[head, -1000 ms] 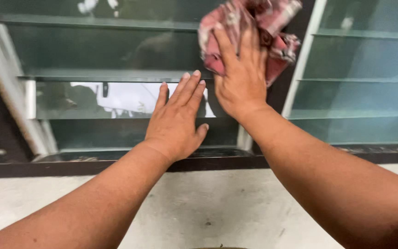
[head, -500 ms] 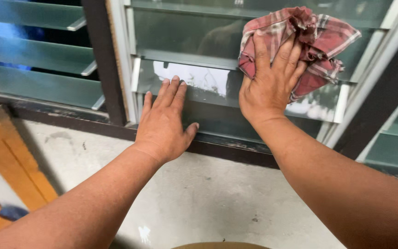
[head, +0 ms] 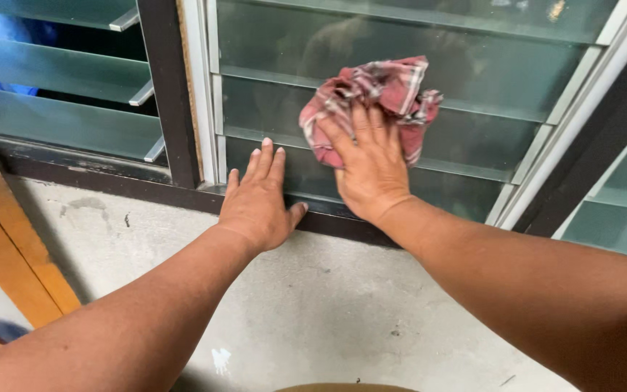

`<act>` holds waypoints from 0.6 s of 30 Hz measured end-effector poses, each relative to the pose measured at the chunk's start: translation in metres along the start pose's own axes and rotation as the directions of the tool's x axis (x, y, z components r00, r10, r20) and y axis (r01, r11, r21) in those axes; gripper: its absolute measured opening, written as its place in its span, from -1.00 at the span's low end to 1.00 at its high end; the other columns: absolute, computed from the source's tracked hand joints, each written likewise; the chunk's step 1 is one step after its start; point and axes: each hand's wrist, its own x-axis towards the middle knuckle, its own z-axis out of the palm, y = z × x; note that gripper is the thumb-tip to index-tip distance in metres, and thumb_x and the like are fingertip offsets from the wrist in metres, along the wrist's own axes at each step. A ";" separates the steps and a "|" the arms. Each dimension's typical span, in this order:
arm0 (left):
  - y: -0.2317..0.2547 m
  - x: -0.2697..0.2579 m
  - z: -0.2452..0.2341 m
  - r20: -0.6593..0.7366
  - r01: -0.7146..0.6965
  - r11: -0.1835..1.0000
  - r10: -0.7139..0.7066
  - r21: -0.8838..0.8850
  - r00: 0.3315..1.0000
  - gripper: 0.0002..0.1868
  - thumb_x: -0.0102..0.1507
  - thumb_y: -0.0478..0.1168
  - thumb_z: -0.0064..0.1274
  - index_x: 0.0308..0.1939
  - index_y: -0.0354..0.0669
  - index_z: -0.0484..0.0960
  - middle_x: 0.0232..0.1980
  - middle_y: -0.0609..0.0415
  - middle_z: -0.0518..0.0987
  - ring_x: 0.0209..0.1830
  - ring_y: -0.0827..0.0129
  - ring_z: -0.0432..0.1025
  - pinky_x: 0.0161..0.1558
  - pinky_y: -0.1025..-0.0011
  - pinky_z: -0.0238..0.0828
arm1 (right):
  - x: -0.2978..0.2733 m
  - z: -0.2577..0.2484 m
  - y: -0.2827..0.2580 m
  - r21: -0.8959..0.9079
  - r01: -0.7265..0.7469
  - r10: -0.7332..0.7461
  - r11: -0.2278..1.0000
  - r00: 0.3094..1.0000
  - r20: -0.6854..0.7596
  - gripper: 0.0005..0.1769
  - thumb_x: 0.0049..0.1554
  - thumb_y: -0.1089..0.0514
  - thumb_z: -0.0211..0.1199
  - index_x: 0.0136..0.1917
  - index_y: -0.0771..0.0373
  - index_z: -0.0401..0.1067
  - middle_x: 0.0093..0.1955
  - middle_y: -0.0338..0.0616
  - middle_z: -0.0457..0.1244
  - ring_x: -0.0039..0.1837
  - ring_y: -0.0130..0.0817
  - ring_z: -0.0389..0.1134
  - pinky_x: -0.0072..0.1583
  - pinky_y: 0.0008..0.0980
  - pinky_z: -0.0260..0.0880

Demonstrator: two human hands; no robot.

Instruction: The person wipes the glass slats of a louvered window with a cloth, moving the hands across the surface of the panes and the frame.

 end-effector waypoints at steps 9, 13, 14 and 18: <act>0.011 -0.010 0.005 0.001 -0.023 0.999 0.023 -0.033 1.000 -0.01 0.27 0.08 0.10 0.59 -0.14 -0.14 0.68 0.02 -0.25 0.68 0.22 -0.36 0.55 0.02 -0.34 | -0.038 -0.034 0.017 -0.034 -0.227 0.224 0.973 0.907 0.356 -0.21 0.08 0.17 0.23 0.54 -0.22 0.18 0.63 0.00 -0.04 0.50 0.02 0.09 0.45 0.04 0.06; -0.002 -0.033 0.008 0.047 0.050 0.998 -0.048 -0.042 0.998 -0.02 0.27 0.11 0.08 0.58 -0.08 -0.14 0.68 0.06 -0.26 0.67 0.26 -0.37 0.56 0.06 -0.35 | -0.111 -0.039 0.039 -0.111 -0.314 0.317 0.943 0.948 0.013 -0.22 0.16 0.16 0.24 0.61 -0.06 0.17 0.65 0.26 -0.11 0.64 0.29 -0.14 0.53 0.36 -0.25; -0.003 -0.039 0.009 0.069 0.072 0.997 -0.071 -0.021 0.995 -0.03 0.27 0.11 0.08 0.58 -0.09 -0.14 0.68 0.06 -0.27 0.68 0.26 -0.37 0.56 0.07 -0.34 | -0.122 -0.031 0.037 -0.074 -0.367 0.369 0.927 0.929 0.030 -0.20 0.14 0.17 0.24 0.61 -0.06 0.16 0.64 0.30 -0.13 0.64 0.31 -0.19 0.52 0.35 -0.27; -0.011 -0.067 0.016 0.130 0.185 0.982 -0.187 0.033 0.974 -0.04 0.29 0.11 0.06 0.59 -0.07 -0.13 0.69 0.06 -0.27 0.68 0.27 -0.36 0.56 0.07 -0.32 | -0.134 -0.007 0.020 0.044 -0.421 0.420 0.906 0.907 0.030 -0.23 0.11 0.19 0.26 0.57 -0.05 0.23 0.64 0.40 -0.18 0.64 0.37 -0.28 0.50 0.33 -0.33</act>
